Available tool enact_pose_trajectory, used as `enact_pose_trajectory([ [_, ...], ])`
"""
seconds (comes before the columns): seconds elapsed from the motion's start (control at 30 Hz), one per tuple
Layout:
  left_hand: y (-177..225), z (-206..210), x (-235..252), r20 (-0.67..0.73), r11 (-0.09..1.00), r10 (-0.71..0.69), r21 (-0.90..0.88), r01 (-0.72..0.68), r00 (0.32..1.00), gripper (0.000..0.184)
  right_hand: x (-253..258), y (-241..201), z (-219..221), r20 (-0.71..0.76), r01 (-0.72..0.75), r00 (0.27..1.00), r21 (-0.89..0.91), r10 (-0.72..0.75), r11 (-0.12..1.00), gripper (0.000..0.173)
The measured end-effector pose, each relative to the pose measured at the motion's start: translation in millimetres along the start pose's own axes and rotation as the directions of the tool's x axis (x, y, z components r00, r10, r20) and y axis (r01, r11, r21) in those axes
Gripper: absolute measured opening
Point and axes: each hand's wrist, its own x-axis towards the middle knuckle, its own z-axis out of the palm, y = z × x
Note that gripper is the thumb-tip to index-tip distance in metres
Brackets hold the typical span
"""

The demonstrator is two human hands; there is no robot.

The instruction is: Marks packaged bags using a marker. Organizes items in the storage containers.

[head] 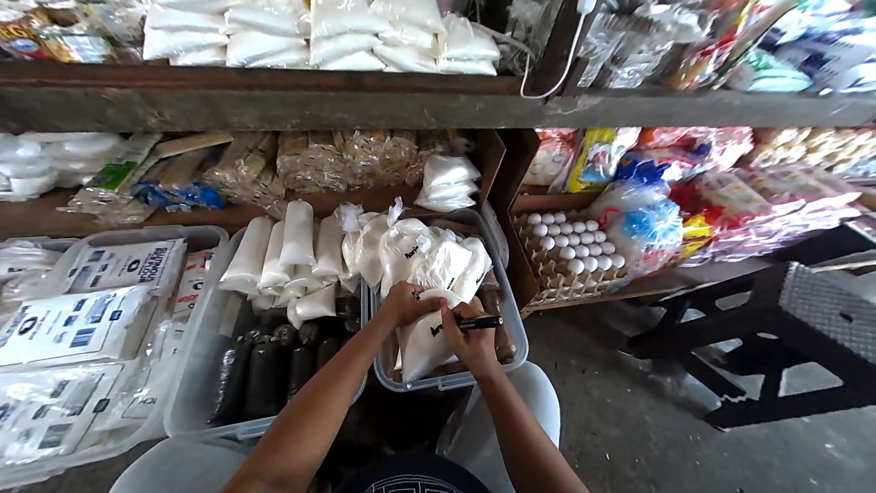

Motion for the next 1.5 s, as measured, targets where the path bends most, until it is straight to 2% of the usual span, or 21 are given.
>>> enact_pose_trajectory([
  [0.27,2.9,-0.7,-1.9,-0.002,1.000,0.002,0.022,-0.002,1.000,0.054,0.4,2.1,0.4,-0.037,0.017,0.999,-0.014,-0.017,1.000,0.027],
  [0.47,2.2,-1.2,-2.5,-0.006,1.000,-0.003,0.011,0.004,1.000,0.056,0.4,5.4,-1.9,-0.061,-0.022,0.998,0.104,0.028,0.994,0.026],
  [0.83,-1.6,0.8,-1.3,-0.015,0.999,0.023,-0.026,-0.024,1.000,0.055,1.7,4.1,-1.4,-0.036,-0.003,0.999,0.003,0.003,1.000,0.026],
  [1.0,-1.7,0.2,-0.9,-0.016,0.999,0.011,-0.050,-0.012,1.000,0.054,3.8,3.3,-7.2,-0.050,-0.050,0.997,0.044,0.052,0.998,0.025],
  [1.23,-1.5,0.2,-0.8,-0.027,0.999,0.023,-0.036,-0.024,0.999,0.053,3.3,4.9,-8.0,-0.029,-0.047,0.998,0.043,0.048,0.998,0.026],
  [1.37,-1.7,0.7,-0.9,-0.026,0.999,0.020,-0.041,-0.021,0.999,0.054,4.5,6.6,-6.6,-0.056,-0.035,0.998,-0.009,0.035,0.999,0.026],
  [1.5,-2.5,0.5,-0.7,-0.023,0.998,0.023,-0.056,-0.025,0.999,0.053,4.3,5.6,-9.1,-0.060,-0.063,0.996,0.041,0.066,0.997,0.026],
])
